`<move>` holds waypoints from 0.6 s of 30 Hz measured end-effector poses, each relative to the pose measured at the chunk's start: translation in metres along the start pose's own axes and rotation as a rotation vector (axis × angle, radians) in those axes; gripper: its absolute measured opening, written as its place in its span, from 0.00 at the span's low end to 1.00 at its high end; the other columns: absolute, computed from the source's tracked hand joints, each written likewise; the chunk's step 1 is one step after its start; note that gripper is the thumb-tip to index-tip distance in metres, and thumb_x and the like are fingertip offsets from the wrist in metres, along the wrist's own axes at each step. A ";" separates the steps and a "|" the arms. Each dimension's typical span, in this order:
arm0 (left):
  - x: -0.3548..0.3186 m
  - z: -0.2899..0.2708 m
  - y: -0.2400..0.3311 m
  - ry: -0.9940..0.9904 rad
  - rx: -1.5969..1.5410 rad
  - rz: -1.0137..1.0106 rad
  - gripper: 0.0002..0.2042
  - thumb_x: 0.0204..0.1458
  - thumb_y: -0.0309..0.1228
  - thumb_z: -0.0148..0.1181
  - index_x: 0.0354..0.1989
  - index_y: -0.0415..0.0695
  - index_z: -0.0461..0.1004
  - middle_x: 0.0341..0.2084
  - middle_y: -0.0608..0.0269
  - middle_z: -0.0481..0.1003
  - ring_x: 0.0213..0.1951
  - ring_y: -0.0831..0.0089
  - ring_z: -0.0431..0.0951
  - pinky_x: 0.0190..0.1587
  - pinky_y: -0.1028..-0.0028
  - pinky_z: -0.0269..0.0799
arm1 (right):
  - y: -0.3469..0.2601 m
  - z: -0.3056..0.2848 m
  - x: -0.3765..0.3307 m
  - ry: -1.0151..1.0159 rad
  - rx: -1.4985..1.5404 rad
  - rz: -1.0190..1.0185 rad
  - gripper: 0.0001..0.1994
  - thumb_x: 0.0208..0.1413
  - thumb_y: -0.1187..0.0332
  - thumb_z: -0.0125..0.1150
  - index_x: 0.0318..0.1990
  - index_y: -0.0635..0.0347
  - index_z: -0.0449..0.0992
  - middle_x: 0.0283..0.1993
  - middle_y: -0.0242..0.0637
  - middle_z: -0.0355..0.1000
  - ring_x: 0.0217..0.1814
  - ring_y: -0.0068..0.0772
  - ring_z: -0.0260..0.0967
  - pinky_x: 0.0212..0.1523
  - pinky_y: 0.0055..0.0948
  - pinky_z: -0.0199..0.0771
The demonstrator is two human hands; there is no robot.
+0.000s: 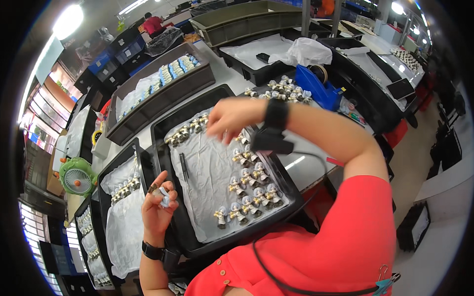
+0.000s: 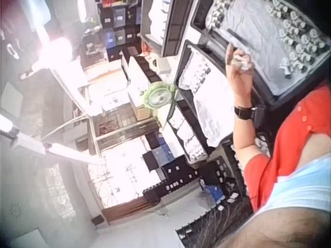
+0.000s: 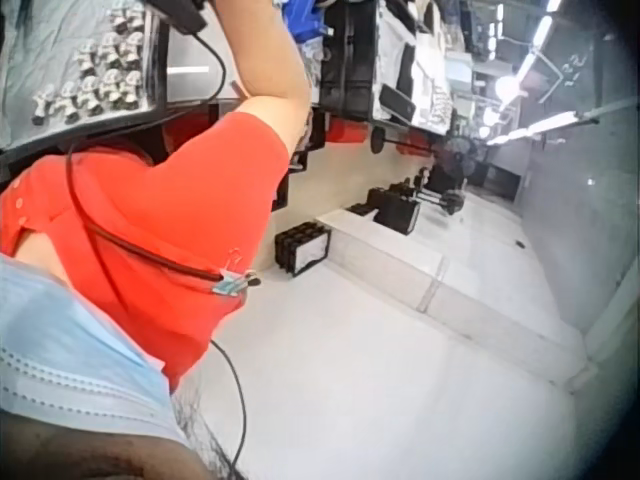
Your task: The person picks small cylindrical components from a tray, uses a black pen-like tool to adjust or mark them, and then uses a red-handled tool to apply a small red piece to each component. The person places the finished components back into the tray.
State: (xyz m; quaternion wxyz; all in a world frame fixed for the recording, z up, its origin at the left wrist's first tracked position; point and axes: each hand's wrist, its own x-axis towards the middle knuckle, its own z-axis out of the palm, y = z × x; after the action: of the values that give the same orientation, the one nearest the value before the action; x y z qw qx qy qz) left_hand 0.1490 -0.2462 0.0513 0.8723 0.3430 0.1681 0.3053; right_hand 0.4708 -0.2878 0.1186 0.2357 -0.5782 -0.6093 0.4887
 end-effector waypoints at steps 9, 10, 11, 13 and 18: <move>0.005 -0.010 -0.002 0.006 -0.013 -0.030 0.30 0.41 0.21 0.46 0.59 0.38 0.56 0.38 0.54 0.68 0.34 0.67 0.68 0.32 0.75 0.69 | 0.150 -0.076 -0.169 0.474 -0.795 0.549 0.06 0.39 0.74 0.53 0.22 0.66 0.76 0.21 0.48 0.72 0.22 0.41 0.73 0.28 0.33 0.73; 0.006 -0.013 -0.001 0.021 -0.006 -0.029 0.30 0.41 0.21 0.46 0.59 0.38 0.56 0.38 0.54 0.68 0.34 0.67 0.68 0.32 0.75 0.69 | 0.152 -0.068 -0.176 0.411 -0.704 0.575 0.06 0.39 0.74 0.53 0.23 0.65 0.76 0.21 0.45 0.73 0.21 0.36 0.73 0.26 0.30 0.73; 0.007 -0.013 -0.001 0.031 0.003 -0.027 0.30 0.42 0.21 0.46 0.59 0.38 0.56 0.38 0.54 0.68 0.34 0.67 0.68 0.32 0.75 0.69 | 0.152 -0.062 -0.183 0.352 -0.614 0.598 0.06 0.39 0.74 0.54 0.24 0.65 0.76 0.21 0.43 0.73 0.19 0.31 0.73 0.24 0.27 0.72; 0.007 -0.014 -0.003 0.069 0.013 -0.040 0.30 0.42 0.20 0.45 0.59 0.37 0.55 0.39 0.56 0.66 0.34 0.69 0.67 0.32 0.76 0.68 | 0.160 -0.062 -0.197 0.443 -0.532 0.603 0.06 0.39 0.73 0.54 0.24 0.65 0.75 0.20 0.42 0.73 0.20 0.29 0.73 0.23 0.25 0.72; 0.008 -0.014 -0.001 0.092 -0.003 -0.053 0.30 0.42 0.19 0.43 0.60 0.36 0.53 0.39 0.57 0.64 0.33 0.71 0.64 0.32 0.78 0.67 | 0.184 -0.103 -0.250 0.875 -0.555 0.532 0.06 0.42 0.72 0.55 0.24 0.66 0.74 0.20 0.44 0.72 0.20 0.31 0.73 0.21 0.27 0.72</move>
State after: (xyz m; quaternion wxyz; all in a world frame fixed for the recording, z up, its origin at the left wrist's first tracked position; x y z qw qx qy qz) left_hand 0.1483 -0.2351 0.0403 0.8719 0.3229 0.2165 0.2979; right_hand 0.7012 -0.5157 0.0705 0.1744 -0.8996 -0.3944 0.0687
